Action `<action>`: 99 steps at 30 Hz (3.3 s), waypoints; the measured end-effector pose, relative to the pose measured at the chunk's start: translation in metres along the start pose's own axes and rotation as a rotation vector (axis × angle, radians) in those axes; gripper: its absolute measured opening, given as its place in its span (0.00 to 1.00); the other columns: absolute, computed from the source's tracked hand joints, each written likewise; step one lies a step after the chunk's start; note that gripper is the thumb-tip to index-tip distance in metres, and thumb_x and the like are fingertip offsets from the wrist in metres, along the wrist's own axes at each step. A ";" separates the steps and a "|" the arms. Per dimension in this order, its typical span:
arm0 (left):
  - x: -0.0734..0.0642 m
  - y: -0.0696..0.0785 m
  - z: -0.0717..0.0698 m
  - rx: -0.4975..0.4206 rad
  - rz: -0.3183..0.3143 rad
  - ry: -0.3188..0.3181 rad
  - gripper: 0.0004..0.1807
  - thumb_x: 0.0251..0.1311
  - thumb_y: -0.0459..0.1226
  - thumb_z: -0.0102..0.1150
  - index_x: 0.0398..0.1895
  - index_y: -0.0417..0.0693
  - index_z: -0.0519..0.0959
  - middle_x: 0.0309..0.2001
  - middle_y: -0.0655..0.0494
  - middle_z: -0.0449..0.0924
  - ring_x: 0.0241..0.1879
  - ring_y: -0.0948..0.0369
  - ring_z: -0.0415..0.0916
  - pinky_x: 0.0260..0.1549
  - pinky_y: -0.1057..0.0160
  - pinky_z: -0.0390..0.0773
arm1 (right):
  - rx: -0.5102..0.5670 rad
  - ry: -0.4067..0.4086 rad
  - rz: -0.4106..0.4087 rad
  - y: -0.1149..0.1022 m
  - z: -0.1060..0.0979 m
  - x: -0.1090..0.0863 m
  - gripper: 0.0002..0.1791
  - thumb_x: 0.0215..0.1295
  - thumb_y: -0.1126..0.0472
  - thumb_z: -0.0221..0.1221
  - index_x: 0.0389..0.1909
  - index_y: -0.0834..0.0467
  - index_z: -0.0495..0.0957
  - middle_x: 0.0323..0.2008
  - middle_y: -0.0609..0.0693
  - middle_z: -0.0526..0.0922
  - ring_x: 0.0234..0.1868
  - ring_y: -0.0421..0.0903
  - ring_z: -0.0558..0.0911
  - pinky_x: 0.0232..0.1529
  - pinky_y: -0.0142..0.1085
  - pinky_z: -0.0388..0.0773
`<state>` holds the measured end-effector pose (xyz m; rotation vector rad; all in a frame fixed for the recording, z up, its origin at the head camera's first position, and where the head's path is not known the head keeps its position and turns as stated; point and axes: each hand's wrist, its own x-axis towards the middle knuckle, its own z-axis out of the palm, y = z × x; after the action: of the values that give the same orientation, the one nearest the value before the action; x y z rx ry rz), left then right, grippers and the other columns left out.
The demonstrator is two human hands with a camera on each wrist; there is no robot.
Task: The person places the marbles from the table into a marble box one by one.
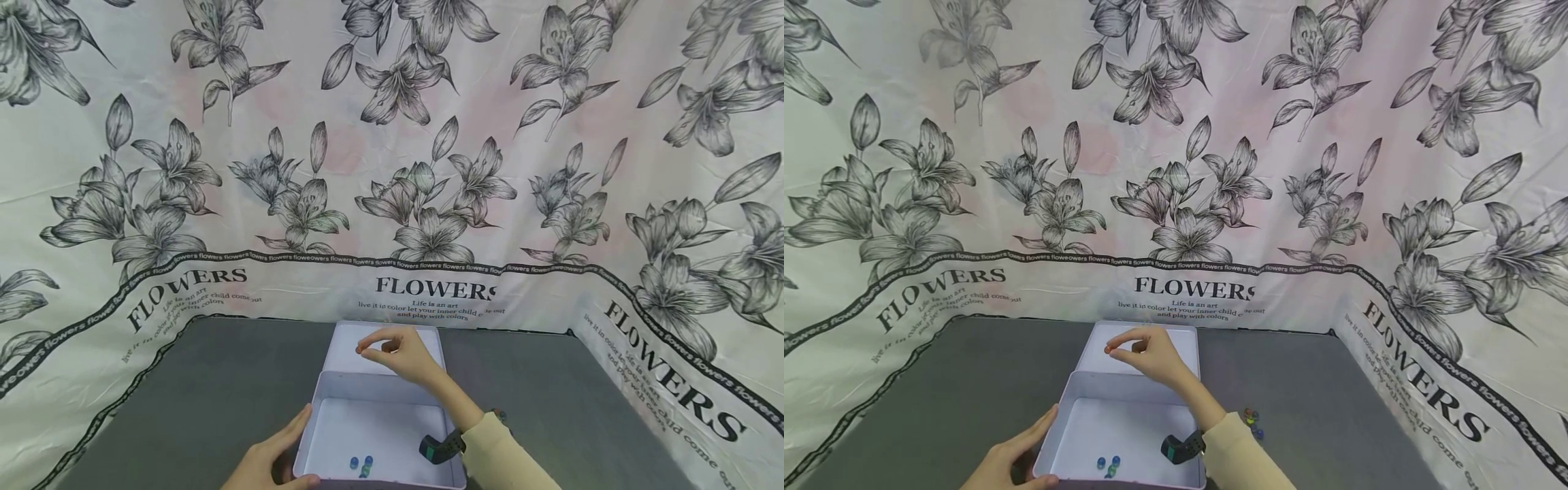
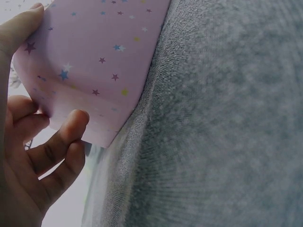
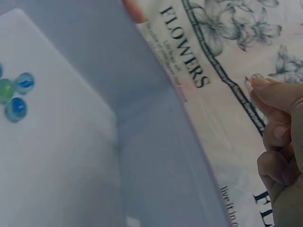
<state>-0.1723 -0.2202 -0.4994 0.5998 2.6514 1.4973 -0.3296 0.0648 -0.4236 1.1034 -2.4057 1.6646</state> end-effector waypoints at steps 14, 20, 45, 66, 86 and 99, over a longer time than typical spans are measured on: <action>-0.001 0.000 -0.003 -0.018 0.033 -0.014 0.51 0.64 0.46 0.75 0.83 0.39 0.58 0.69 0.31 0.72 0.22 0.73 0.71 0.22 0.66 0.77 | -0.110 -0.282 -0.089 0.014 0.029 -0.014 0.06 0.69 0.66 0.70 0.44 0.57 0.92 0.41 0.49 0.93 0.15 0.30 0.61 0.20 0.25 0.61; 0.000 0.001 -0.005 -0.002 0.033 -0.024 0.50 0.65 0.46 0.75 0.83 0.42 0.59 0.75 0.32 0.67 0.24 0.73 0.71 0.24 0.67 0.76 | -0.221 -0.465 -0.127 0.015 0.039 -0.018 0.05 0.69 0.66 0.70 0.43 0.58 0.92 0.39 0.46 0.93 0.14 0.26 0.61 0.19 0.23 0.61; 0.000 0.003 0.002 -0.039 0.010 -0.024 0.52 0.63 0.47 0.76 0.83 0.38 0.58 0.76 0.28 0.63 0.22 0.72 0.72 0.23 0.66 0.78 | -0.153 -0.301 -0.079 -0.016 0.003 -0.014 0.08 0.68 0.65 0.71 0.45 0.61 0.91 0.42 0.50 0.93 0.15 0.29 0.64 0.22 0.26 0.64; -0.005 0.002 0.005 0.068 0.001 0.038 0.52 0.58 0.50 0.79 0.81 0.42 0.64 0.78 0.39 0.62 0.42 0.76 0.77 0.34 0.69 0.79 | -0.235 0.233 0.246 0.037 -0.134 -0.152 0.08 0.69 0.60 0.71 0.46 0.56 0.91 0.45 0.55 0.92 0.27 0.43 0.85 0.28 0.34 0.78; -0.002 0.007 -0.002 0.022 -0.070 -0.027 0.55 0.60 0.50 0.78 0.84 0.43 0.58 0.81 0.35 0.56 0.24 0.71 0.72 0.25 0.67 0.78 | -0.342 0.256 0.295 0.070 -0.127 -0.222 0.06 0.63 0.60 0.75 0.40 0.53 0.92 0.14 0.42 0.78 0.13 0.29 0.62 0.15 0.29 0.61; -0.002 0.010 -0.001 0.017 -0.089 -0.042 0.55 0.60 0.51 0.77 0.85 0.44 0.57 0.81 0.34 0.55 0.24 0.71 0.72 0.25 0.68 0.77 | -0.333 0.211 0.205 0.075 -0.138 -0.237 0.04 0.62 0.60 0.75 0.37 0.48 0.92 0.24 0.41 0.87 0.15 0.28 0.63 0.15 0.30 0.65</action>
<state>-0.1673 -0.2175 -0.4912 0.5015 2.6246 1.4243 -0.2435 0.3189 -0.5163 0.6204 -2.5943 1.2771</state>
